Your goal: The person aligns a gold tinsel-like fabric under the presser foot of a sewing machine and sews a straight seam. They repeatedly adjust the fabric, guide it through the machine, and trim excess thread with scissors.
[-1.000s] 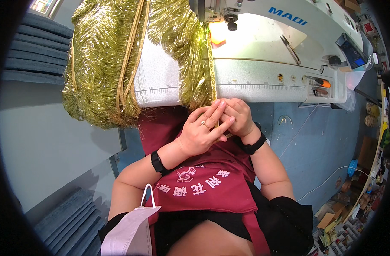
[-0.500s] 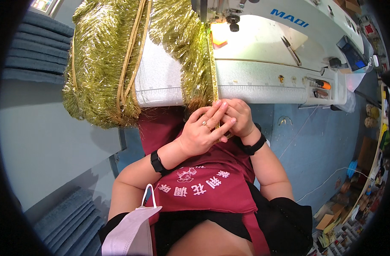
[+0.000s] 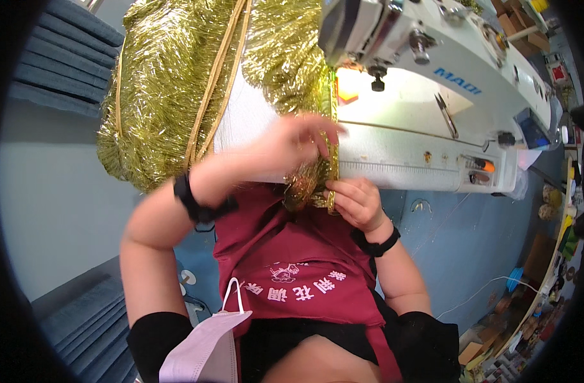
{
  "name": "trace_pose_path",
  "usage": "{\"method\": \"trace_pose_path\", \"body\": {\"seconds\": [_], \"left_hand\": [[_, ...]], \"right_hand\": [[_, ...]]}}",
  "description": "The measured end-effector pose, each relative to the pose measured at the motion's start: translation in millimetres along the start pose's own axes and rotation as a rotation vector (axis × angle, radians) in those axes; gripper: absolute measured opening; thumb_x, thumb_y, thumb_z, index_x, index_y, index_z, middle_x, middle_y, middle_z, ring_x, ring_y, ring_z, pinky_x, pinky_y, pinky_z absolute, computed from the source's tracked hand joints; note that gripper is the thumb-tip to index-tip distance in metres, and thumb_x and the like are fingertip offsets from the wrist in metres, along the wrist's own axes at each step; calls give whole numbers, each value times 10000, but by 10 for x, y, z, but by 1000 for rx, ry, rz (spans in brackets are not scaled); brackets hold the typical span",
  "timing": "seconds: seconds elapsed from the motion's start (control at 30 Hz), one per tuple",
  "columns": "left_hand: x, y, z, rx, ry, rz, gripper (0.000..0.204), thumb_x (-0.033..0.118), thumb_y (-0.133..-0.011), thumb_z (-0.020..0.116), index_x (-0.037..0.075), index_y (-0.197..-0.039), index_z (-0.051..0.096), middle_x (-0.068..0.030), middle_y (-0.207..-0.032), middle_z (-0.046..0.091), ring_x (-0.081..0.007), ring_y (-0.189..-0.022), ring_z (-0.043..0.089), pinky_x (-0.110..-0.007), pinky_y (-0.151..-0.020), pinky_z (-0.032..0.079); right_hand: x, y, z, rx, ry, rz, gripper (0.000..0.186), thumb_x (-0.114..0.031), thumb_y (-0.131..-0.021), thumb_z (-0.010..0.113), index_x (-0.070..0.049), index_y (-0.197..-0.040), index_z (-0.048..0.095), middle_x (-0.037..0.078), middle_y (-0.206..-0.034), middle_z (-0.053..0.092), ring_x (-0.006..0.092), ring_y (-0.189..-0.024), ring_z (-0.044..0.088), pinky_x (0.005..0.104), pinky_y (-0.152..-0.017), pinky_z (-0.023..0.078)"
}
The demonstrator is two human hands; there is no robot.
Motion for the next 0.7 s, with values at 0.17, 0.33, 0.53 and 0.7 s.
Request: {"method": "trace_pose_path", "body": {"seconds": [0.17,0.33,0.53,0.7], "left_hand": [[-276,-1068,-1517,-354,259,-692,457,36,-952,659,21,-1403,587,-98,-1033,736,-171,-847,721,-292,-708,591],[-913,-2181,-2783,547,-417,-134,420,74,-938,589,37,-1353,645,-151,-1119,748,-243,-979,727,-359,-801,577],[-1200,-2595,-2824,641,-702,316,257,44,-891,615,61,-1116,739,-132,-851,713,-258,-819,686,-392,-726,552],[-309,-1679,-2013,523,-1080,-219,426,56,-909,597,86,-1326,676,-180,-1197,734,-317,-1158,696,-426,-942,560]], "right_hand": [[-52,-30,3,-22,53,27,183,-42,-833,752,-71,-1008,708,45,-1161,736,205,-966,710,327,-773,522],[-100,-88,7,-11,55,87,262,-29,-754,789,-114,-1001,771,43,-1091,760,210,-848,712,326,-679,505],[-150,-112,25,5,24,110,242,-24,-762,821,-101,-983,764,73,-1086,755,249,-871,722,343,-689,530],[-168,-133,10,16,-6,55,287,-41,-763,844,-99,-1030,756,90,-1150,734,272,-918,714,353,-722,543]]}}
Point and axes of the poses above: each hand's wrist, its own y-axis away from the middle knuckle, its own z-axis out of the palm, x = y × z, the point moved 1 cm from there along -y, towards the middle knuckle
